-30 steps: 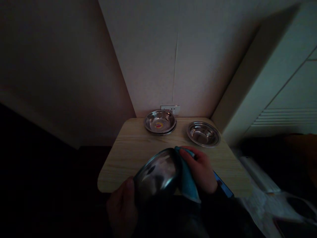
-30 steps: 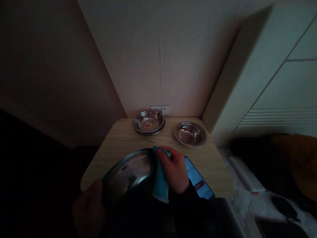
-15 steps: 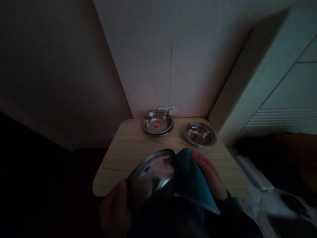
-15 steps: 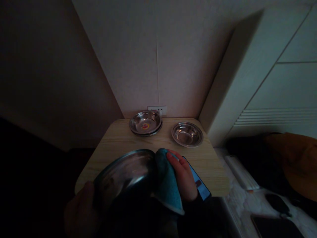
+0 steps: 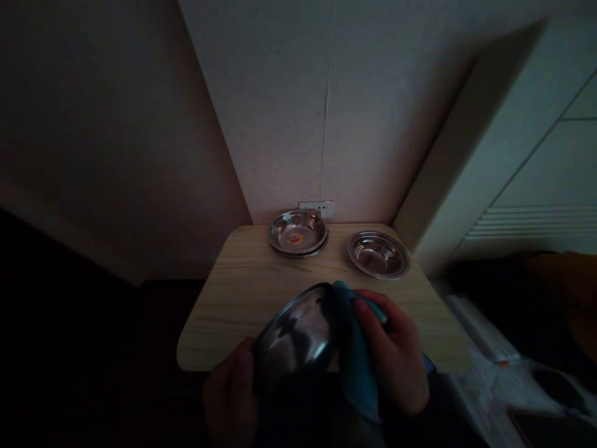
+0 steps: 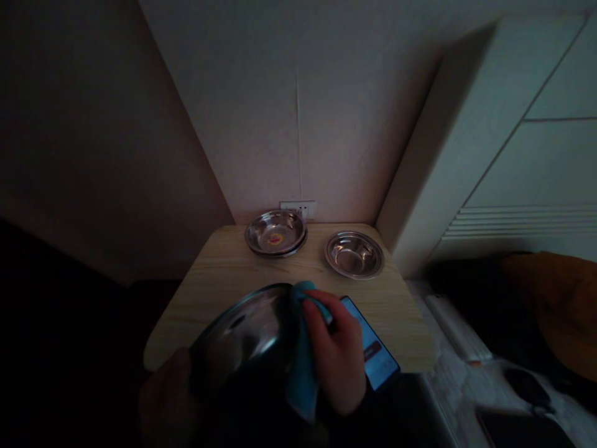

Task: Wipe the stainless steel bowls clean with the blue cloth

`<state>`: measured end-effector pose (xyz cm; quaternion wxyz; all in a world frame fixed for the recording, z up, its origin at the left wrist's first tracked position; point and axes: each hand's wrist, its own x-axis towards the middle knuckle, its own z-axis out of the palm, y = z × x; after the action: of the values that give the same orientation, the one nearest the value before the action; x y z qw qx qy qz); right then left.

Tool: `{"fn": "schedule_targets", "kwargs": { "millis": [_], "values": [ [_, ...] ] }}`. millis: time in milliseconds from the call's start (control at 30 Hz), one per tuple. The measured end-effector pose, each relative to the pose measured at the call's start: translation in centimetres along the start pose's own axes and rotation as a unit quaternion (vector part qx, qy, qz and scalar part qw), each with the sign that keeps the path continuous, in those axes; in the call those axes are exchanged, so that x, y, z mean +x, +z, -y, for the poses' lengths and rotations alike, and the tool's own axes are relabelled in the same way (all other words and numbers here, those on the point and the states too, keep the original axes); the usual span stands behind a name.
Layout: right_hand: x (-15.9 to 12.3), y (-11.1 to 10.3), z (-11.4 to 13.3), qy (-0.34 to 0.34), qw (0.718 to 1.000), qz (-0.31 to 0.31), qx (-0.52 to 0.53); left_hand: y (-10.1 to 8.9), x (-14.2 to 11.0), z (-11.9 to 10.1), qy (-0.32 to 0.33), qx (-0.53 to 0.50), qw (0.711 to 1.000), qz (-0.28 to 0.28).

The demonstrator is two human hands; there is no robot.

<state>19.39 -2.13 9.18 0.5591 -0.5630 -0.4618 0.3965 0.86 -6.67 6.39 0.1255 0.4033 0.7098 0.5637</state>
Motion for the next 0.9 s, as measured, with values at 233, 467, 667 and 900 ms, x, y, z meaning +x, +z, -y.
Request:
{"fn": "schedule_targets", "kwargs": {
  "millis": [233,467,667,900],
  "values": [
    [-1.4,2.2,-0.7,-0.298,0.946,0.042,-0.120,1.0,-0.2,1.7,0.051,-0.061,0.992,0.093],
    [-3.0,3.2,-1.5,-0.373,0.913,0.043,-0.159,1.7,0.4,1.8,0.166,-0.050,0.972,0.159],
    [-3.8,3.6,-2.3,-0.386,0.906,0.033,-0.170,1.4,0.0,1.1,0.178,-0.064,0.960,0.206],
    [-4.6,4.2,-3.0,-0.368,0.918,0.036,-0.142,0.3,-0.3,1.6,0.110,-0.034,0.956,0.269]
  ]
}}
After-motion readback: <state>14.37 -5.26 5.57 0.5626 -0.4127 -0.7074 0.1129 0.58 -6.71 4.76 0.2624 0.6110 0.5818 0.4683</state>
